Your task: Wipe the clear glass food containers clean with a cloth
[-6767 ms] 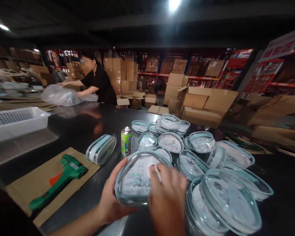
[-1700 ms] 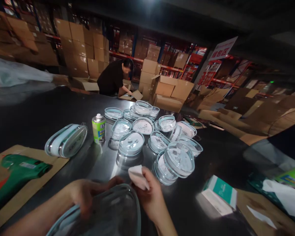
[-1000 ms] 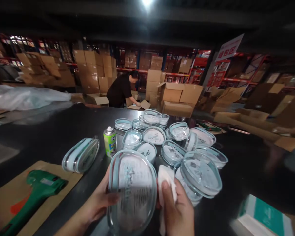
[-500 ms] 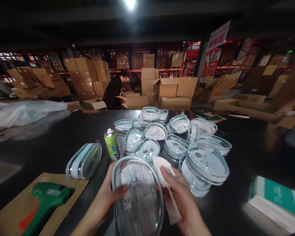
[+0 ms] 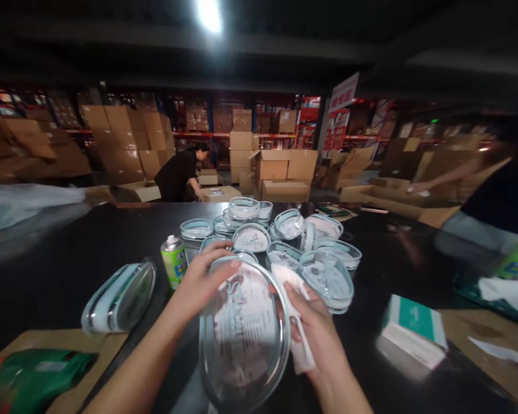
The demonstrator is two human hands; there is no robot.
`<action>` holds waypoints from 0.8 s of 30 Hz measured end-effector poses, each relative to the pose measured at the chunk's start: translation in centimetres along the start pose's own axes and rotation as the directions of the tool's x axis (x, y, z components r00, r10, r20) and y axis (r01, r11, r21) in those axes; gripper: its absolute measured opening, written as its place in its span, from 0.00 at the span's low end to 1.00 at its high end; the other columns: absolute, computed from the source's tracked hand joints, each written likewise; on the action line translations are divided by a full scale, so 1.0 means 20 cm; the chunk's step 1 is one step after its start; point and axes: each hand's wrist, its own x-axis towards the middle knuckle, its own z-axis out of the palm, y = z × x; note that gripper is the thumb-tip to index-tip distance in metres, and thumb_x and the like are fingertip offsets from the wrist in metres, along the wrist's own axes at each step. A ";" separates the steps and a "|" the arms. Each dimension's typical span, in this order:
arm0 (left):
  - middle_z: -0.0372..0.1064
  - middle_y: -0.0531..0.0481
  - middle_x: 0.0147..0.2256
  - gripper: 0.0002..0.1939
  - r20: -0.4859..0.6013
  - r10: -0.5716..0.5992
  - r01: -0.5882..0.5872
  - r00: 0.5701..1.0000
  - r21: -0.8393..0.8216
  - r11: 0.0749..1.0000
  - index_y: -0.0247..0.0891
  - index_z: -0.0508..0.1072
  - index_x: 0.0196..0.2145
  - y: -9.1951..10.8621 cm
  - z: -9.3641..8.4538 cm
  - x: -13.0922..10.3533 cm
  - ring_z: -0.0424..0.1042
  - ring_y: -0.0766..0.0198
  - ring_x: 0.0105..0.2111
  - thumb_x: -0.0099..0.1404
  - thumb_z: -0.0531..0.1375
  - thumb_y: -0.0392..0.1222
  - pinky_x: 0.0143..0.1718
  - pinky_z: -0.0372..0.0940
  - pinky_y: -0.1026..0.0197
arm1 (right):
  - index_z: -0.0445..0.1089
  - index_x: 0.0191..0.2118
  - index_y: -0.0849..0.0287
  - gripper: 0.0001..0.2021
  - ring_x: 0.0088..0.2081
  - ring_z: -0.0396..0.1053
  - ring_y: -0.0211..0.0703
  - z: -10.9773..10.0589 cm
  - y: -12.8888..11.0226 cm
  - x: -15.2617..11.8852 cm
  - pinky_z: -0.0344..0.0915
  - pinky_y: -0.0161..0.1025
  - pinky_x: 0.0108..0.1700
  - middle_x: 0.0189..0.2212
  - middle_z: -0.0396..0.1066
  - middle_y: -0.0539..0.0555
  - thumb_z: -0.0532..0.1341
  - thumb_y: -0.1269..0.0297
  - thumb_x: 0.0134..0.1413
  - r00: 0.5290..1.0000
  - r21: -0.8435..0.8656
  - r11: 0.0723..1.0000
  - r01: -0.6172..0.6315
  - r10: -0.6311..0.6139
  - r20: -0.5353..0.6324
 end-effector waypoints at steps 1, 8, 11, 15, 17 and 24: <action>0.66 0.41 0.47 0.06 0.008 0.121 -0.121 0.993 0.106 0.987 0.37 0.77 0.29 0.01 0.03 0.00 0.62 0.49 0.53 0.58 0.62 0.42 0.54 0.54 0.54 | 0.73 0.31 0.63 0.19 0.12 0.42 0.23 -0.02 -0.02 -0.01 0.35 0.26 0.14 0.13 0.59 0.46 0.72 0.53 0.37 1.000 0.006 1.000 0.016 -0.016 -0.016; 0.68 0.51 0.28 0.11 0.450 0.109 -0.176 0.886 0.110 0.978 0.39 0.71 0.32 0.00 0.16 -0.01 0.68 0.59 0.32 0.63 0.49 0.35 0.35 0.58 0.60 | 0.66 0.23 0.62 0.17 0.12 0.42 0.22 -0.10 -0.12 -0.09 0.37 0.25 0.15 0.12 0.60 0.47 0.71 0.56 0.42 0.996 -0.024 0.999 0.036 -0.038 -0.086; 0.62 0.54 0.21 0.14 0.484 -0.008 0.027 0.875 -0.032 0.999 0.40 0.67 0.25 -0.07 0.18 0.02 0.65 0.62 0.25 0.66 0.48 0.41 0.29 0.56 0.62 | 0.65 0.23 0.62 0.16 0.13 0.42 0.22 -0.11 -0.12 -0.08 0.39 0.25 0.15 0.12 0.59 0.46 0.70 0.57 0.45 0.997 -0.037 0.999 0.011 -0.014 -0.078; 0.57 0.55 0.20 0.17 0.388 -0.023 0.053 0.921 -0.066 0.996 0.41 0.62 0.22 -0.11 0.18 0.03 0.62 0.63 0.25 0.68 0.48 0.45 0.28 0.54 0.62 | 0.65 0.24 0.60 0.17 0.13 0.41 0.23 -0.09 -0.11 -0.04 0.40 0.26 0.15 0.12 0.56 0.43 0.72 0.57 0.40 0.993 -0.016 1.000 0.012 -0.014 -0.117; 0.55 0.55 0.20 0.17 0.357 -0.024 0.057 0.934 -0.083 0.995 0.40 0.63 0.25 -0.09 0.17 0.03 0.61 0.64 0.24 0.69 0.47 0.48 0.26 0.53 0.63 | 0.65 0.25 0.60 0.17 0.12 0.41 0.24 -0.06 -0.13 -0.02 0.39 0.26 0.14 0.12 0.55 0.43 0.72 0.56 0.40 0.989 -0.044 0.999 0.009 -0.016 -0.147; 0.55 0.60 0.19 0.14 0.484 -0.074 0.246 0.872 -0.303 0.921 0.40 0.61 0.27 -0.05 0.13 0.02 0.51 0.72 0.17 0.67 0.53 0.51 0.19 0.47 0.66 | 0.74 0.26 0.63 0.17 0.14 0.53 0.27 -0.03 -0.18 0.00 0.49 0.25 0.14 0.16 0.64 0.48 0.74 0.55 0.33 0.988 -0.286 0.947 -0.147 0.130 -0.078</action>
